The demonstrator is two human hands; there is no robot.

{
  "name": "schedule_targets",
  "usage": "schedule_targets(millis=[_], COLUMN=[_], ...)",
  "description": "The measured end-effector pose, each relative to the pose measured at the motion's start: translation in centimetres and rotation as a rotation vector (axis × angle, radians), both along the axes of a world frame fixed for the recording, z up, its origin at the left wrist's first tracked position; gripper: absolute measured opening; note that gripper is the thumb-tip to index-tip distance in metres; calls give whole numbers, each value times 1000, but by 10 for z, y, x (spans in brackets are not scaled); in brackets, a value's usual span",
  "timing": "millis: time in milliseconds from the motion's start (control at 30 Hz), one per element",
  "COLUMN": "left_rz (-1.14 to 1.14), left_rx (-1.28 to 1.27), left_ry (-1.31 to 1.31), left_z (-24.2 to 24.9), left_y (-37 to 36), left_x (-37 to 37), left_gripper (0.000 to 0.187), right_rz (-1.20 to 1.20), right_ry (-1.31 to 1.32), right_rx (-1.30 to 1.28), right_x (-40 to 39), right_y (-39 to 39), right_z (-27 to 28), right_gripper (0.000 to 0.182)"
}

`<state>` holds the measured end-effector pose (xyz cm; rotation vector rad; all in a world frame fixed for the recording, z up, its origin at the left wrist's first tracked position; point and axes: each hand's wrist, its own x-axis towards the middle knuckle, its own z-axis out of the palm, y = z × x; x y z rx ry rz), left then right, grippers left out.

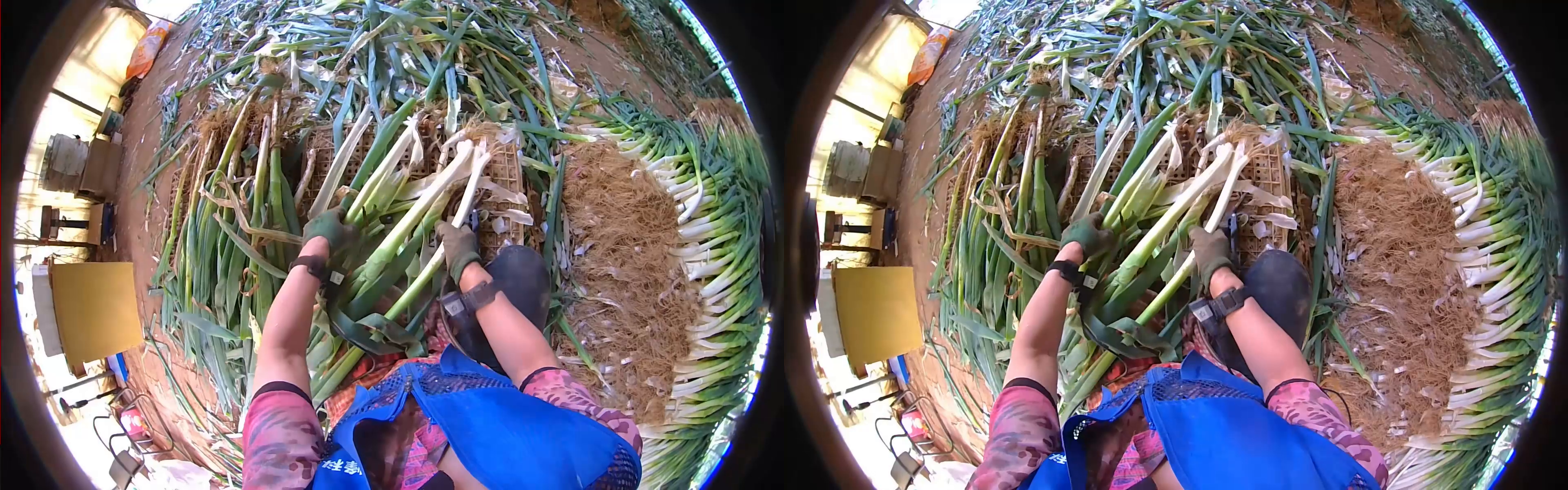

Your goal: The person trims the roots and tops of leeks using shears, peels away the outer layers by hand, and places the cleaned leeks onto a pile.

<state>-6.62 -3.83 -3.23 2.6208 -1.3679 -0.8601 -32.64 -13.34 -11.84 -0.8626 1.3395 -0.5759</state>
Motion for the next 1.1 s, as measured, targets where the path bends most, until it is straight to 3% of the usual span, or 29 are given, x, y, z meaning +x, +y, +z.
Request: schedule_targets(millis=[67, 167, 200, 267, 367, 467, 500, 533, 567, 600, 633, 667, 733, 767, 867, 967, 1000, 1033, 1100], left_rz=[27, 92, 134, 110, 153, 173, 256, 339, 379, 340, 335, 325, 263, 266, 359, 318, 158, 208, 123], left_rx=[-103, -144, -141, -113, -92, -134, -214, -295, -319, -414, -528, -647, -872, -897, -1001, -645, -1009, -1034, -885], left_ry=[62, 304, 481, 573, 810, 758, 863, 964, 902, 1037, 959, 880, 509, 403, -1, -319, 152, 607, 775], left_z=[19, 37, 24, -8, -60, -12, 19, 42, 46, 55, 64, 81, 77, 82, 139, 191, 161, 136, 147], left_y=[-2, -9, -13, -18, -16, -17, -14, -11, -9, -4, 2, 8, 14, 20, 40, 47, 45, 39, 31], left_x=[-1, -4, -6, -14, -34, -51, -55, -55, -44, -32, -25, -22, 0, 11, 9, -39, -36, -39, -85], left_gripper=[43, 48, 45, 43, 42, 43, 40, 38, 33, 27, 27, 28, 24, 23, 25, 27, 26, 24, 23], right_rz=[-42, -21, -41, 14, 52, 105, 89, 65, 78, 91, 134, -11, -80, -79, -224, -88, -16, 122, 141], right_ry=[-25, -304, -381, -334, -559, -632, -478, -492, -447, -400, -540, -596, -593, -802, -776, -688, -671, -783, -771], right_rx=[-202, -16, 79, 257, 317, 181, 44, 91, -38, -167, -331, -138, -277, -269, -242, -367, -386, -322, -385], right_x=[3, 14, 26, 41, 54, 43, 39, 29, 20, 10, 1, -4, -15, -22, -53, -59, -56, -52, -35], right_y=[13, 13, 13, 5, 5, 3, 2, 2, -1, -5, -16, -17, -24, -23, -28, -26, -19, -5, 16], right_z=[61, -11, -13, -22, -6, 10, 25, 70, 95, 109, 91, 121, 131, 152, 179, 186, 190, 208, 233], right_gripper=[30, 28, 28, 29, 28, 28, 26, 25, 24, 23, 21, 21, 23, 25, 25, 25, 25, 27, 31])
